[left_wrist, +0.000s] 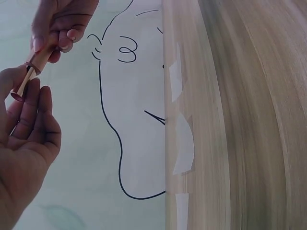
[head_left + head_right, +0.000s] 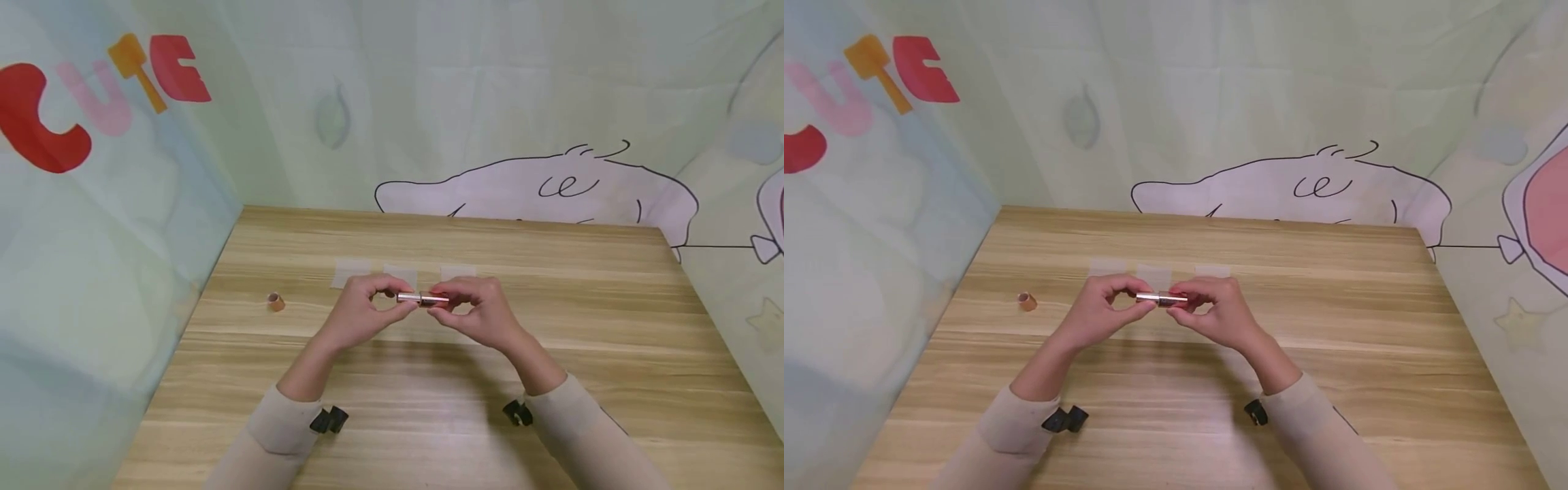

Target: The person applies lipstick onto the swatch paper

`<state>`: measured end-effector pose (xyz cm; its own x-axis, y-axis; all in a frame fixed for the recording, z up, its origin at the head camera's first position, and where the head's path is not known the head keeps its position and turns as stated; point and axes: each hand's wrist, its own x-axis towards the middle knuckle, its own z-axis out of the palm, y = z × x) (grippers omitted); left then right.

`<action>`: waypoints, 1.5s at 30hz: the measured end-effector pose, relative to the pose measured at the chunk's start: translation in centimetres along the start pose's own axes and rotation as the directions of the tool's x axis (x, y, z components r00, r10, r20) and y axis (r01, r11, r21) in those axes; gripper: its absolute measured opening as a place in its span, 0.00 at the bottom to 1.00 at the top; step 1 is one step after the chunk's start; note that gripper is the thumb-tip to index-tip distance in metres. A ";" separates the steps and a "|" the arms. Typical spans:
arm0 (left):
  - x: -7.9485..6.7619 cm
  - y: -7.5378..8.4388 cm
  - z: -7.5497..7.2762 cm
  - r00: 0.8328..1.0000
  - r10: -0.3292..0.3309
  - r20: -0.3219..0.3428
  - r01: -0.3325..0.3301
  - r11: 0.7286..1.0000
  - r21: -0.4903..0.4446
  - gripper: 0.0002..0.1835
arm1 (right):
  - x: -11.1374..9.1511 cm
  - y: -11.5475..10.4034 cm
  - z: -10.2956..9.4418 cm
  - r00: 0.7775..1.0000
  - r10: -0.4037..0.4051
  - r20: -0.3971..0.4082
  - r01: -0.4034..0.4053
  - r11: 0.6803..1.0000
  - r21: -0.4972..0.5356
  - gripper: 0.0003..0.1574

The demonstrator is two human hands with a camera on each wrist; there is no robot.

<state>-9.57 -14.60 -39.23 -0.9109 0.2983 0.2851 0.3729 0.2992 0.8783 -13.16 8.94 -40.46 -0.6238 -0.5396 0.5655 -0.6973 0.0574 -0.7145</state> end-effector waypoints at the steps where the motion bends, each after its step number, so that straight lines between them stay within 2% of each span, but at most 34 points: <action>1: 0.0 0.0 0.0 1.000 0.009 0.002 -0.009 1.000 0.004 0.06 | -0.1 0.0 0.0 1.000 0.023 0.002 -0.023 0.999 0.026 0.15; 6: 0.0 -0.2 0.1 0.998 0.062 -0.002 -0.062 0.998 0.002 0.07 | -0.3 -0.2 0.1 0.990 0.143 0.008 -0.142 0.979 0.149 0.13; 10: 0.0 -0.3 0.1 0.994 0.110 -0.006 -0.110 0.994 -0.006 0.06 | -0.5 -0.2 0.3 0.972 0.236 0.015 -0.232 0.940 0.251 0.12; 15: -0.1 -0.4 0.1 0.990 0.143 -0.012 -0.143 0.990 -0.001 0.06 | -0.7 -0.1 0.5 0.960 0.278 0.031 -0.269 0.888 0.372 0.19; 19: 0.0 -0.4 0.1 0.985 0.174 -0.012 -0.174 0.985 0.011 0.06 | -0.7 -0.1 0.6 0.959 0.282 0.039 -0.272 0.864 0.424 0.20; 24: 0.0 -0.5 0.1 0.974 0.225 -0.016 -0.224 0.974 0.014 0.07 | -0.8 -0.2 0.7 0.942 0.332 0.045 -0.314 0.831 0.459 0.23; 26: 0.0 -0.7 0.2 0.969 0.248 -0.020 -0.247 0.969 0.024 0.08 | -0.9 -0.3 0.8 0.934 0.353 0.044 -0.333 0.824 0.459 0.19; 30: 0.1 -0.9 0.3 0.955 0.294 -0.039 -0.292 0.955 0.055 0.08 | -0.9 -0.3 1.1 0.908 0.417 0.032 -0.383 0.799 0.464 0.05; 32: 0.0 -1.0 0.3 0.949 0.311 -0.053 -0.308 0.949 0.070 0.09 | -0.8 -0.3 1.3 0.894 0.448 0.020 -0.401 0.778 0.483 0.09; 35: 0.0 -1.2 0.2 0.942 0.329 -0.070 -0.324 0.943 0.077 0.10 | -0.7 -0.5 1.9 0.864 0.503 0.003 -0.419 0.717 0.557 0.16; 42: 0.0 -1.6 0.1 0.925 0.365 -0.110 -0.360 0.931 0.064 0.10 | -0.4 -1.4 3.8 0.764 0.645 0.024 -0.425 0.475 0.770 0.20; 45: 0.0 -1.7 0.0 0.926 0.358 -0.118 -0.351 0.933 0.079 0.13 | -0.1 -1.6 4.4 0.734 0.679 0.015 -0.395 0.408 0.823 0.22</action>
<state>-10.23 -15.08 -40.74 -0.7308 0.2762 0.6243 0.6816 0.2461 0.6890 -10.41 5.23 -41.23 -0.9261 -0.3693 -0.0768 0.2522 -0.4550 -0.8540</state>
